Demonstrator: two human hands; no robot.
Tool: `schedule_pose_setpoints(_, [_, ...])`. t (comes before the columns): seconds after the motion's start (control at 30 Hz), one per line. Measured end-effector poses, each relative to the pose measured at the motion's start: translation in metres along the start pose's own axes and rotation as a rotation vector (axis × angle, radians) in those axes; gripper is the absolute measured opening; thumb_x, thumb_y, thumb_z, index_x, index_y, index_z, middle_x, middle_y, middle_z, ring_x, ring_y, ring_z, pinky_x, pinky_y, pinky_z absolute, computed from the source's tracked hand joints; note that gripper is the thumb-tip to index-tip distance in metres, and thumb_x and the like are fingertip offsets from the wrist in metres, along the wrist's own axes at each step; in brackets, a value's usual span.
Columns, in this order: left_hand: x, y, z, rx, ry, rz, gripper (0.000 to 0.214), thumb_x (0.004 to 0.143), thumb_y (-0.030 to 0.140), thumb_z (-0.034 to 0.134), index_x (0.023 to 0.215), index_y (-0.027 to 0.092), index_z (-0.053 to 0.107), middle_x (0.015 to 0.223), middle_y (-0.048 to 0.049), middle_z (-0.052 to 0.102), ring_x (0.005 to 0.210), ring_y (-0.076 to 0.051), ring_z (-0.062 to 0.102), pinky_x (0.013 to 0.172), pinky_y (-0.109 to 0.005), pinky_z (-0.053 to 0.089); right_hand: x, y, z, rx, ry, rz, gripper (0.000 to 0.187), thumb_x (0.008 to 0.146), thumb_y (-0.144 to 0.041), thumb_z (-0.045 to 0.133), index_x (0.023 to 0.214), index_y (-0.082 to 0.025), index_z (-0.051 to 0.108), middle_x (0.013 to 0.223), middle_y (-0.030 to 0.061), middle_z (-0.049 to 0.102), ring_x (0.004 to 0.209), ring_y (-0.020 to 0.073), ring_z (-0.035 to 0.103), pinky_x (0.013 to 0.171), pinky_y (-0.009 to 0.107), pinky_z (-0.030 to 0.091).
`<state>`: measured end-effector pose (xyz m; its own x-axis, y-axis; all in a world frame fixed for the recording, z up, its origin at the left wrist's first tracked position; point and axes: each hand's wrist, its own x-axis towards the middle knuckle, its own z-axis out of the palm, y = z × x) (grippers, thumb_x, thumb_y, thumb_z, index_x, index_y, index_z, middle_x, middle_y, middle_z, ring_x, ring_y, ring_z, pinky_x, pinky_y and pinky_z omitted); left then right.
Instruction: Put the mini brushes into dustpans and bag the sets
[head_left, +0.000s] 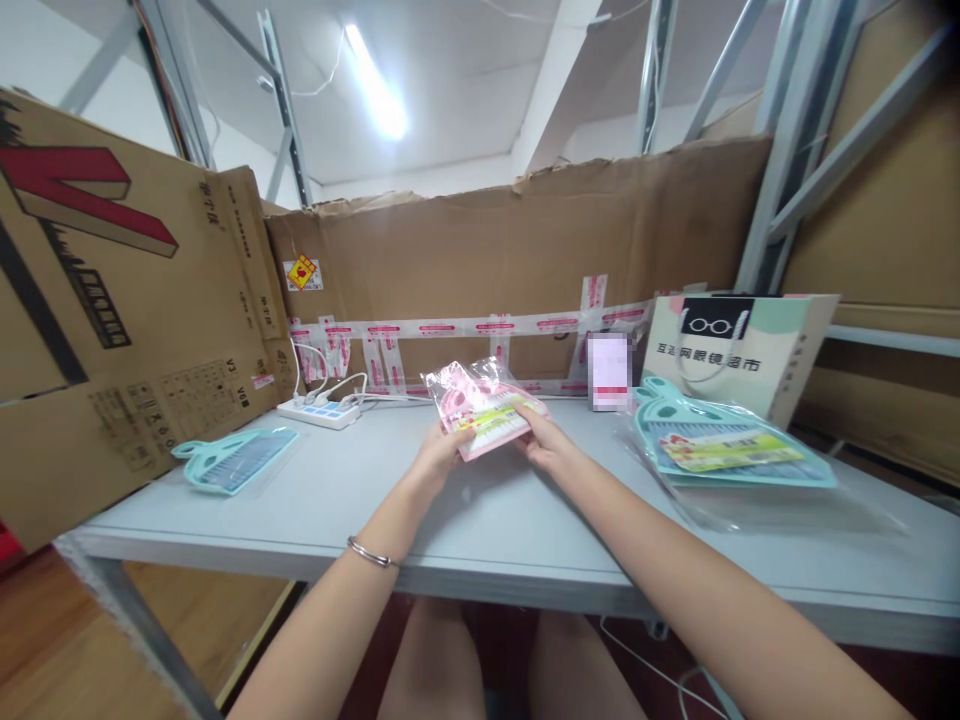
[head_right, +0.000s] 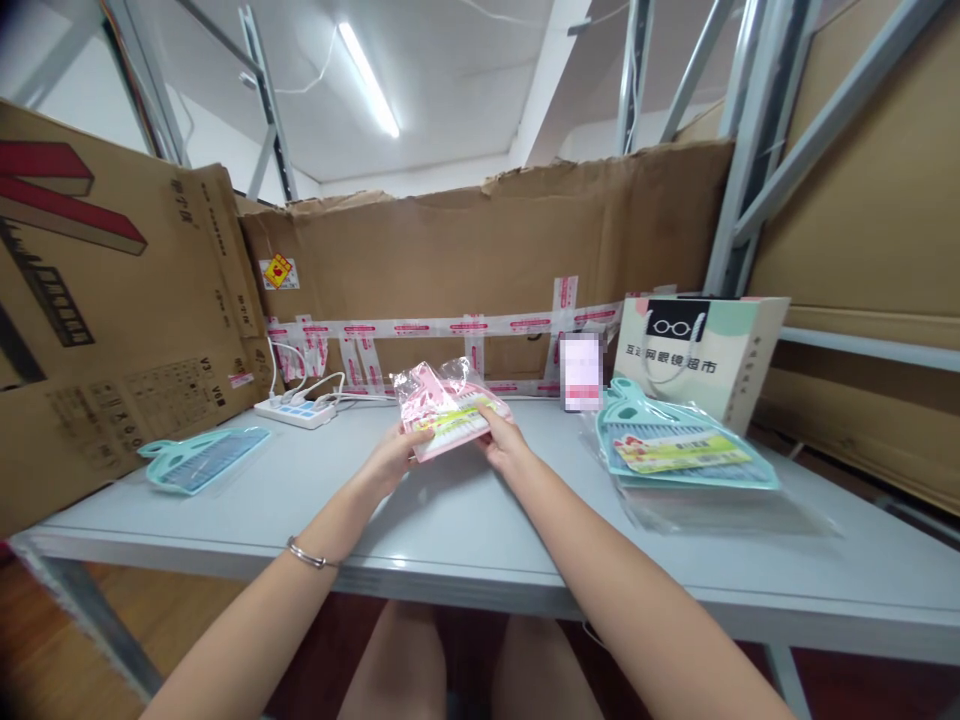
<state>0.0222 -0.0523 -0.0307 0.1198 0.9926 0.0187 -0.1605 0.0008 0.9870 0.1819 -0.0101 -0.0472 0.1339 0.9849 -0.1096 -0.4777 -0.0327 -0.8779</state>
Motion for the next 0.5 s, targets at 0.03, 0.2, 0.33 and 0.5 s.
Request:
schedule_pose_setpoints(0.03, [0.002,0.0,-0.001,-0.013,0.049,-0.038,0.044,0.061,0.02,0.069,0.103,0.012,0.06,0.097,-0.0125,0.068,0.079,-0.02,0.064,0.064,-0.028,0.051,0.001,-0.002,-0.003,-0.052,0.0,0.012,0.016,0.07,-0.026,0.067,0.079,-0.02,0.055,0.067,0.0014,0.066,0.065,0.014,0.063,0.06,0.026,0.054])
schedule_pose_setpoints(0.2, [0.008,0.003,-0.004,-0.118,0.218,-0.105,0.026,0.067,0.016,0.065,0.092,0.007,0.062,0.072,-0.0077,0.067,0.056,-0.01,0.058,0.05,-0.018,0.046,-0.001,-0.015,-0.017,-0.368,0.054,-0.098,0.033,0.057,-0.041,0.075,0.06,-0.017,0.052,0.054,0.0023,0.058,0.062,0.017,0.058,0.051,0.024,0.046])
schedule_pose_setpoints(0.33, [0.012,0.002,-0.008,-0.117,0.266,-0.092,0.023,0.067,0.026,0.068,0.082,0.008,0.063,0.064,-0.0053,0.064,0.049,-0.008,0.055,0.044,-0.017,0.041,-0.008,-0.029,-0.021,-0.545,0.2,-0.28,0.036,0.056,-0.044,0.075,0.07,-0.019,0.054,0.072,0.002,0.062,0.075,0.0174,0.058,0.059,0.025,0.047])
schedule_pose_setpoints(0.5, [0.011,0.003,-0.01,-0.004,0.339,-0.095,0.034,0.066,0.04,0.068,0.076,0.008,0.064,0.057,-0.0052,0.062,0.043,-0.009,0.052,0.039,-0.018,0.036,-0.012,-0.033,-0.02,-0.12,-0.364,0.022,0.013,0.073,-0.01,0.062,0.084,-0.015,0.061,0.087,0.0056,0.067,0.074,0.0121,0.063,0.069,0.023,0.052])
